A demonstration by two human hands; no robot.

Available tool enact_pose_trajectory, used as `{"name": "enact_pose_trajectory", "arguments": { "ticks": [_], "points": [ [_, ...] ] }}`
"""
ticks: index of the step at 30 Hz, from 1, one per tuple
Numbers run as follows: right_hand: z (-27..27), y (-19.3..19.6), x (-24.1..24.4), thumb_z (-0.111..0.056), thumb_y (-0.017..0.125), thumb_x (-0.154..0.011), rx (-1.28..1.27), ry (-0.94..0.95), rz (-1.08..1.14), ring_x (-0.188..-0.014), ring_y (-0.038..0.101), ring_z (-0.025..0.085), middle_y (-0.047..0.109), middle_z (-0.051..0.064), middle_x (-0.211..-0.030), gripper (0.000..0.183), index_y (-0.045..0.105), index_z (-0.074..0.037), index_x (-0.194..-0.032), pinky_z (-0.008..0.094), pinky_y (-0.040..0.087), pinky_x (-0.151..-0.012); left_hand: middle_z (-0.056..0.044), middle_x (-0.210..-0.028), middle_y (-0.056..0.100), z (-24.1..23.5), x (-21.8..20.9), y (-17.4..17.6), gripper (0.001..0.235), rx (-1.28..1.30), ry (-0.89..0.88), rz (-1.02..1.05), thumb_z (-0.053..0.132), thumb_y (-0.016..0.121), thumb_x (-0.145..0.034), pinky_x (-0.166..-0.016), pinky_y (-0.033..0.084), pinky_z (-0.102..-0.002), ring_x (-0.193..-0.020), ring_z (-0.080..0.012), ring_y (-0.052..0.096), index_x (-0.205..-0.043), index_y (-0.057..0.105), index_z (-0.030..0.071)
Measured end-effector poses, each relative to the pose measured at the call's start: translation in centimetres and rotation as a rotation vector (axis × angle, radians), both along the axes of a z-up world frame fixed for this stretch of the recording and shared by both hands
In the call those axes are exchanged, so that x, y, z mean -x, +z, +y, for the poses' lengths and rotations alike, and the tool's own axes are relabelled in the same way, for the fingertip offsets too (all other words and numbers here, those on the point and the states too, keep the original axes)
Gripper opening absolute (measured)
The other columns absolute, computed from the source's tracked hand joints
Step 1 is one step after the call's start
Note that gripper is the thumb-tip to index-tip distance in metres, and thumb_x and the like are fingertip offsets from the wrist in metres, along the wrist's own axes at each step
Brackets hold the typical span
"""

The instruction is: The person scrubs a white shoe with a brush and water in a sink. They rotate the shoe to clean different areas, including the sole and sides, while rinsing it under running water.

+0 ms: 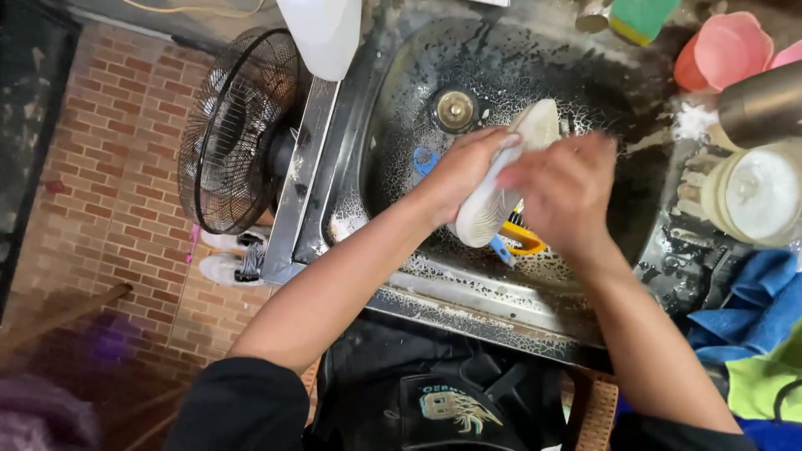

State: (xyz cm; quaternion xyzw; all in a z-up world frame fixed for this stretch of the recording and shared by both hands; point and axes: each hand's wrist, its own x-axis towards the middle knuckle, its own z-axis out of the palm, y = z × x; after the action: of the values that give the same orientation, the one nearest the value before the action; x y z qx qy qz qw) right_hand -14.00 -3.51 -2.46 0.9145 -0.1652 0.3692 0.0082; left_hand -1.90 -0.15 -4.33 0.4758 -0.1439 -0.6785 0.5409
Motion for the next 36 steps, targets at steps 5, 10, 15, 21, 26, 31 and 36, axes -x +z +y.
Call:
{"name": "enact_pose_trajectory", "arguments": {
  "ticks": [5,10,15,21,26,31,36],
  "points": [
    [1.2,-1.3,-0.6,-0.014,0.049,-0.086,0.152,0.073,-0.045,-0.061,0.042,0.019,0.053,-0.004,-0.069,0.023,0.061,-0.018,-0.068,0.034,0.032,-0.064,-0.012,-0.083,0.059,-0.4,-0.5,0.1,0.026,-0.017,0.048,-0.003,0.020,0.055,-0.076,-0.067,0.048,-0.036,-0.077,-0.0195,0.058,-0.096,0.061,0.004],
    [1.1,-1.2,0.0,-0.016,0.056,-0.086,0.284,-0.027,-0.040,-0.069,0.043,0.021,0.053,-0.001,-0.068,0.019,0.060,-0.015,-0.068,0.039,0.032,-0.082,-0.013,-0.079,0.060,-0.5,-0.4,0.3,0.022,-0.010,0.074,0.049,0.019,0.057,-0.075,-0.065,0.048,-0.036,-0.071,-0.0199,0.058,-0.090,0.063,0.005],
    [0.5,-2.1,0.7,-0.008,0.064,-0.085,0.131,-0.046,-0.084,-0.070,0.040,0.018,0.055,-0.007,-0.071,0.022,0.063,-0.017,-0.065,0.030,0.032,-0.069,-0.017,-0.069,0.059,-0.3,-0.5,0.5,0.022,-0.008,0.109,0.148,0.017,0.055,-0.076,-0.065,0.048,-0.039,-0.064,-0.0230,0.058,-0.089,0.060,0.001],
    [0.2,-3.9,0.9,-0.008,0.055,-0.082,0.239,-0.018,-0.111,-0.092,0.042,0.029,0.054,0.002,-0.089,0.015,0.059,-0.018,-0.092,0.047,0.025,-0.086,-0.014,-0.074,0.061,-0.3,-0.7,-0.7,0.021,-0.060,0.084,0.132,0.018,0.059,-0.072,-0.065,0.047,-0.038,-0.068,-0.0203,0.058,-0.086,0.063,0.003],
    [2.5,-1.4,-0.7,-0.019,0.061,-0.080,0.113,0.104,-0.173,-0.070,0.044,0.021,0.055,-0.005,-0.063,0.012,0.063,-0.017,-0.069,0.038,0.025,-0.087,-0.016,-0.084,0.060,0.2,-1.2,1.6,0.023,-0.028,0.012,0.026,0.023,0.057,-0.074,-0.078,0.042,-0.040,-0.082,-0.0216,0.057,-0.084,0.062,0.002],
    [1.0,-2.5,0.4,-0.010,0.061,-0.083,0.169,-0.028,-0.142,-0.081,0.043,0.024,0.053,-0.002,-0.073,0.014,0.063,-0.018,-0.072,0.042,0.028,-0.083,-0.015,-0.077,0.060,-0.5,-0.7,0.0,0.024,-0.024,0.019,0.064,0.024,0.057,-0.075,-0.076,0.044,-0.038,-0.075,-0.0229,0.059,-0.084,0.062,0.002],
    [1.0,-1.9,0.0,-0.011,0.057,-0.083,0.160,-0.014,-0.163,-0.081,0.043,0.027,0.052,0.001,-0.073,0.013,0.063,-0.017,-0.073,0.043,0.029,-0.080,-0.010,-0.072,0.060,0.0,-0.7,-0.1,0.026,-0.056,-0.013,0.064,0.026,0.060,-0.071,-0.070,0.043,-0.034,-0.068,-0.0176,0.058,-0.081,0.062,0.002]
  ]
}}
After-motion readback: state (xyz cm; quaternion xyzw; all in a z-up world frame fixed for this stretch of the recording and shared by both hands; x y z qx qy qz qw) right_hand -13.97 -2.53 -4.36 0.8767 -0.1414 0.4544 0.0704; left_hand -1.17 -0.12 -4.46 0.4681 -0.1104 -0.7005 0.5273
